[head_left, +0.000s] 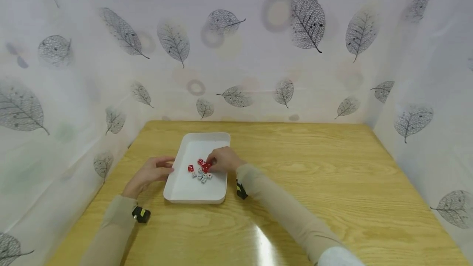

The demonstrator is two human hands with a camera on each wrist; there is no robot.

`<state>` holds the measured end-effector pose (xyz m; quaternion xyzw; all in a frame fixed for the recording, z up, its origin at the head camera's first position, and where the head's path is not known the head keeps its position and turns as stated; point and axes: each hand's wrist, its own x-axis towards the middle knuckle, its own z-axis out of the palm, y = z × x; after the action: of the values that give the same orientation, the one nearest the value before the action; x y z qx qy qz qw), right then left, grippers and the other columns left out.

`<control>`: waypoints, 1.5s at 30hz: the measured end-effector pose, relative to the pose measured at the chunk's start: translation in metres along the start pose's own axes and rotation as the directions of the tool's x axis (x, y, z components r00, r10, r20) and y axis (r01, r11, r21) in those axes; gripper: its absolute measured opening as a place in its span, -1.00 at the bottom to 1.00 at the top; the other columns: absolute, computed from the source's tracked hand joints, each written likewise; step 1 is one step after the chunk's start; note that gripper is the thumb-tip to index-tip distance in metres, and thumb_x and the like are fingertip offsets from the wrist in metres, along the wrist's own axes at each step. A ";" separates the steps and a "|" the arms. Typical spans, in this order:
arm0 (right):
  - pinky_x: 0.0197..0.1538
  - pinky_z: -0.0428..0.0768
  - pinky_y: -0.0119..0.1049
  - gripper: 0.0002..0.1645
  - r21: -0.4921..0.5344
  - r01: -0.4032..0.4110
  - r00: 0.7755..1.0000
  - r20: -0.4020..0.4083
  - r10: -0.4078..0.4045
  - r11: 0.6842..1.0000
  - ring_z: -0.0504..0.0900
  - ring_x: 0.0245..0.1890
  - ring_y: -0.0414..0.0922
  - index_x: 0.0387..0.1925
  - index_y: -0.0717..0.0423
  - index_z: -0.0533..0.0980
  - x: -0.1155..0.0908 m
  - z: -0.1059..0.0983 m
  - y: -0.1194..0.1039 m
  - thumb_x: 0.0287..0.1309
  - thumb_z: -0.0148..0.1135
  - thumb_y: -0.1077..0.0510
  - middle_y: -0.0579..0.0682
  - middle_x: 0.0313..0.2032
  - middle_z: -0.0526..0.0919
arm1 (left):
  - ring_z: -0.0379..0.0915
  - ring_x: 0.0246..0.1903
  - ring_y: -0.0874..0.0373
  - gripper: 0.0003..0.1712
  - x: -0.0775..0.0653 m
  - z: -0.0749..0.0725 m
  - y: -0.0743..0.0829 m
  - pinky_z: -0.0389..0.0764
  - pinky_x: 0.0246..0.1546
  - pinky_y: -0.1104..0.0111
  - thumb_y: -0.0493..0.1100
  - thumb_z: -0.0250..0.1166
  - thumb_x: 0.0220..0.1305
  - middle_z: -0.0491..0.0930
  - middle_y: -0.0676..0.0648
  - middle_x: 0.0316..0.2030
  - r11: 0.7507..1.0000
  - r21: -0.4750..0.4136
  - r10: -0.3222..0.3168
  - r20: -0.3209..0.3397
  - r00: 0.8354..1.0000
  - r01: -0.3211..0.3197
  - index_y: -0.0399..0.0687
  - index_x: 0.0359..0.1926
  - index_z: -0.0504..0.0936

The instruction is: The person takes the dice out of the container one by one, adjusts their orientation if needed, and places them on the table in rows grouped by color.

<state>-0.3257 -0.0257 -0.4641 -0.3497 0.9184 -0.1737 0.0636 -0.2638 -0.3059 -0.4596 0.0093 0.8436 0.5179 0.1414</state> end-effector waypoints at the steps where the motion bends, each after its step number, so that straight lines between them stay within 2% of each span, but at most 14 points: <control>1: 0.03 0.50 -0.38 -0.69 0.007 0.002 1.000 0.001 -0.002 1.000 0.56 -0.18 -0.28 -0.12 -0.17 0.69 0.000 0.000 0.000 0.07 0.43 -0.10 -0.23 -0.19 0.70 | 0.57 -0.03 -0.02 -0.38 0.000 0.000 0.000 0.70 -0.12 0.18 -0.26 0.20 0.36 0.41 -0.46 0.18 1.000 0.004 0.000 -0.003 1.000 0.000 -0.34 0.38 0.28; 5: -0.04 0.51 -0.43 -0.71 0.077 0.015 1.000 -0.005 -0.015 0.997 0.55 -0.24 -0.30 -0.13 -0.12 0.68 0.000 -0.003 0.001 0.10 0.41 -0.07 -0.24 -0.26 0.69 | 0.59 -0.06 -0.04 -0.37 -0.001 -0.001 -0.001 0.71 -0.15 0.16 -0.25 0.21 0.36 0.42 -0.46 0.17 1.000 0.011 -0.013 -0.014 1.000 0.013 -0.32 0.38 0.29; 8: -0.06 0.54 -0.47 -0.71 0.167 0.023 0.999 -0.026 -0.019 0.986 0.57 -0.23 -0.30 -0.12 -0.05 0.66 -0.001 -0.005 0.002 0.11 0.41 0.00 -0.20 -0.24 0.70 | 0.60 -0.08 -0.02 -0.37 -0.003 0.000 0.000 0.72 -0.18 0.16 -0.23 0.24 0.34 0.44 -0.43 0.17 0.999 0.023 -0.033 -0.033 0.999 0.034 -0.28 0.38 0.32; 16: -0.11 0.58 -0.50 -0.75 0.348 0.068 0.992 -0.121 -0.028 0.935 0.65 -0.23 -0.29 -0.16 0.04 0.65 -0.003 -0.006 0.006 0.14 0.40 0.06 -0.10 -0.22 0.74 | 0.61 -0.14 0.01 -0.38 -0.014 0.002 -0.005 0.72 -0.21 0.15 -0.26 0.24 0.34 0.45 -0.42 0.13 0.998 0.030 -0.049 -0.039 0.998 0.050 -0.31 0.36 0.32; 22: -0.20 0.60 -0.49 -0.76 0.441 0.058 0.981 -0.191 0.030 0.896 0.63 -0.31 -0.30 -0.19 0.07 0.64 -0.010 -0.009 0.012 0.14 0.40 0.06 -0.09 -0.27 0.73 | 0.58 -0.10 -0.01 -0.37 -0.017 0.003 -0.005 0.72 -0.20 0.15 -0.25 0.24 0.35 0.43 -0.41 0.14 0.996 0.045 -0.074 -0.048 0.996 0.076 -0.30 0.38 0.30; 25: -0.22 0.61 -0.47 -0.77 0.456 0.058 0.974 -0.219 0.049 0.888 0.63 -0.34 -0.29 -0.20 0.09 0.64 -0.015 -0.012 0.017 0.14 0.40 0.07 -0.09 -0.29 0.73 | 0.59 -0.11 -0.01 -0.37 -0.017 0.003 -0.006 0.72 -0.20 0.15 -0.25 0.23 0.35 0.42 -0.42 0.14 0.996 0.051 -0.076 -0.047 0.996 0.078 -0.31 0.38 0.29; 31: -0.20 0.60 -0.45 -0.77 0.425 0.046 0.968 -0.242 0.064 0.904 0.62 -0.31 -0.30 -0.19 0.05 0.65 -0.022 -0.017 0.032 0.16 0.39 0.04 -0.15 -0.31 0.71 | 0.61 -0.15 0.01 -0.37 -0.017 0.004 -0.004 0.72 -0.22 0.15 -0.27 0.23 0.35 0.42 -0.43 0.12 0.996 0.054 -0.071 -0.047 0.996 0.074 -0.33 0.37 0.29; 37: -0.09 0.61 -0.41 -0.69 0.443 0.030 0.962 -0.255 0.094 0.896 0.65 -0.22 -0.22 -0.10 0.17 0.64 -0.031 -0.026 0.045 0.18 0.37 0.09 -0.06 -0.23 0.72 | 0.61 -0.16 0.03 -0.38 -0.011 0.005 0.000 0.72 -0.23 0.16 -0.27 0.22 0.35 0.44 -0.42 0.10 0.996 0.054 -0.063 -0.046 0.997 0.066 -0.34 0.37 0.30; 41: -0.06 0.62 -0.36 -0.68 0.483 -0.017 0.954 -0.254 0.158 0.876 0.67 -0.19 -0.16 -0.08 0.21 0.64 -0.037 -0.033 0.051 0.17 0.37 0.11 0.00 -0.19 0.74 | 0.61 -0.18 0.05 -0.38 -0.007 0.005 0.003 0.72 -0.24 0.17 -0.25 0.23 0.35 0.45 -0.41 0.09 0.996 0.065 -0.061 -0.047 0.997 0.064 -0.33 0.36 0.31; 45: -0.12 0.62 -0.35 -0.73 0.491 -0.093 0.934 -0.258 0.247 0.866 0.65 -0.22 -0.17 -0.15 0.14 0.66 -0.046 -0.037 0.059 0.16 0.38 0.08 -0.02 -0.22 0.73 | 0.62 -0.19 0.04 -0.38 -0.004 0.007 0.006 0.72 -0.24 0.18 -0.25 0.24 0.34 0.46 -0.40 0.09 0.995 0.067 -0.077 -0.048 0.996 0.080 -0.31 0.37 0.32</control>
<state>-0.3365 0.0562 -0.4516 -0.2083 0.8743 -0.4381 0.0159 -0.2588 -0.2977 -0.4559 -0.0309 0.8637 0.4826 0.1420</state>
